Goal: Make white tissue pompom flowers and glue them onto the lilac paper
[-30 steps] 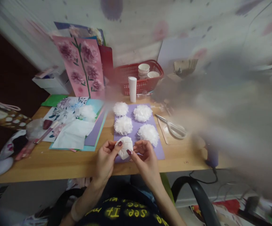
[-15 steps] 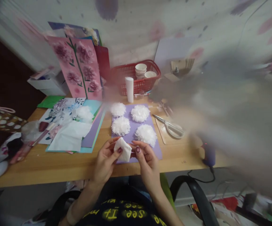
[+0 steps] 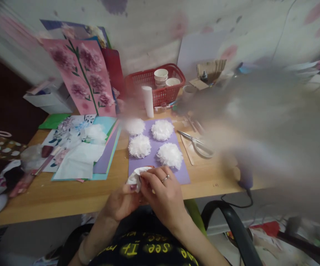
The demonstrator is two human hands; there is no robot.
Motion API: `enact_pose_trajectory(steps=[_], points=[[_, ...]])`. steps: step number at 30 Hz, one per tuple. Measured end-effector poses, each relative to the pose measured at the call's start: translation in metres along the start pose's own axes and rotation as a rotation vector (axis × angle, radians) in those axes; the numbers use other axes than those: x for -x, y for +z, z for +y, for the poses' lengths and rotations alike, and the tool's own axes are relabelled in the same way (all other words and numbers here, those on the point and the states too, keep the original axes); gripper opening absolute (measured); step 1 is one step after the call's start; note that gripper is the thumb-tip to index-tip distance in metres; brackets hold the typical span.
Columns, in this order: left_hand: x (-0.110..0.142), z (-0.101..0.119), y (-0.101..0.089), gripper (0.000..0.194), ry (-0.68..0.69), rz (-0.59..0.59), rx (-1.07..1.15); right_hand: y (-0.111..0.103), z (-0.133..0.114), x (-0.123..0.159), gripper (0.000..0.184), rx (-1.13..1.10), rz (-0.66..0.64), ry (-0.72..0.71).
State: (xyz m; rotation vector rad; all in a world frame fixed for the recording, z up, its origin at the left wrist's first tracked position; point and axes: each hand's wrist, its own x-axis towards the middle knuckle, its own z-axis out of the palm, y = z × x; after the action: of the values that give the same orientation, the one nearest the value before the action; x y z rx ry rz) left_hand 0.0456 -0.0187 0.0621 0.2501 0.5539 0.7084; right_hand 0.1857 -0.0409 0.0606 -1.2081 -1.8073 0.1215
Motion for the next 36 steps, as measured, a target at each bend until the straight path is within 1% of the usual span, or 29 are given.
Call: enact_pose_trajectory(steps=[2,4,8,11,13,15,19,22,24,26,27,29,33,36], points=[[0.000,0.000,-0.002,0.044,-0.031,-0.005,-0.011,-0.001,0.000,0.000,0.012,0.022,-0.017,-0.013],[0.000,0.001,-0.004,0.040,-0.053,0.023,0.009,-0.003,-0.001,-0.001,0.012,0.044,-0.037,-0.042],[-0.001,0.003,-0.005,0.038,-0.062,0.051,0.012,-0.007,-0.003,-0.003,0.010,0.086,-0.093,-0.101],[0.000,0.002,-0.003,0.039,-0.076,0.069,0.000,-0.006,-0.003,-0.002,0.012,0.099,-0.131,-0.101],[0.000,0.000,-0.002,0.041,-0.059,0.110,-0.019,-0.005,-0.003,-0.001,0.014,0.089,-0.164,-0.084],[0.000,-0.003,-0.001,0.040,-0.020,0.160,-0.064,-0.004,-0.002,0.000,0.015,0.056,-0.190,-0.063],[0.000,-0.008,-0.003,0.033,0.052,0.221,-0.198,-0.008,0.000,0.002,0.018,-0.080,-0.188,-0.009],[0.000,-0.008,-0.005,0.029,0.083,0.285,-0.258,-0.017,0.002,0.005,0.028,-0.229,-0.213,0.057],[-0.001,-0.008,-0.008,0.028,0.166,0.340,-0.323,-0.023,0.003,0.008,0.035,-0.288,-0.240,0.086],[-0.002,-0.008,-0.012,0.027,0.269,0.388,-0.382,-0.027,0.005,0.012,0.037,-0.294,-0.251,0.089],[-0.003,-0.009,-0.013,0.026,0.298,0.402,-0.399,-0.028,0.006,0.014,0.036,-0.286,-0.251,0.084],[-0.004,-0.009,-0.014,0.028,0.309,0.402,-0.403,-0.028,0.008,0.016,0.035,-0.274,-0.238,0.065],[-0.006,-0.011,-0.011,0.036,0.286,0.337,-0.415,-0.023,0.013,0.019,0.033,-0.289,-0.177,0.017],[-0.006,-0.013,-0.010,0.039,0.286,0.306,-0.453,-0.020,0.016,0.019,0.030,-0.290,-0.133,0.000]])
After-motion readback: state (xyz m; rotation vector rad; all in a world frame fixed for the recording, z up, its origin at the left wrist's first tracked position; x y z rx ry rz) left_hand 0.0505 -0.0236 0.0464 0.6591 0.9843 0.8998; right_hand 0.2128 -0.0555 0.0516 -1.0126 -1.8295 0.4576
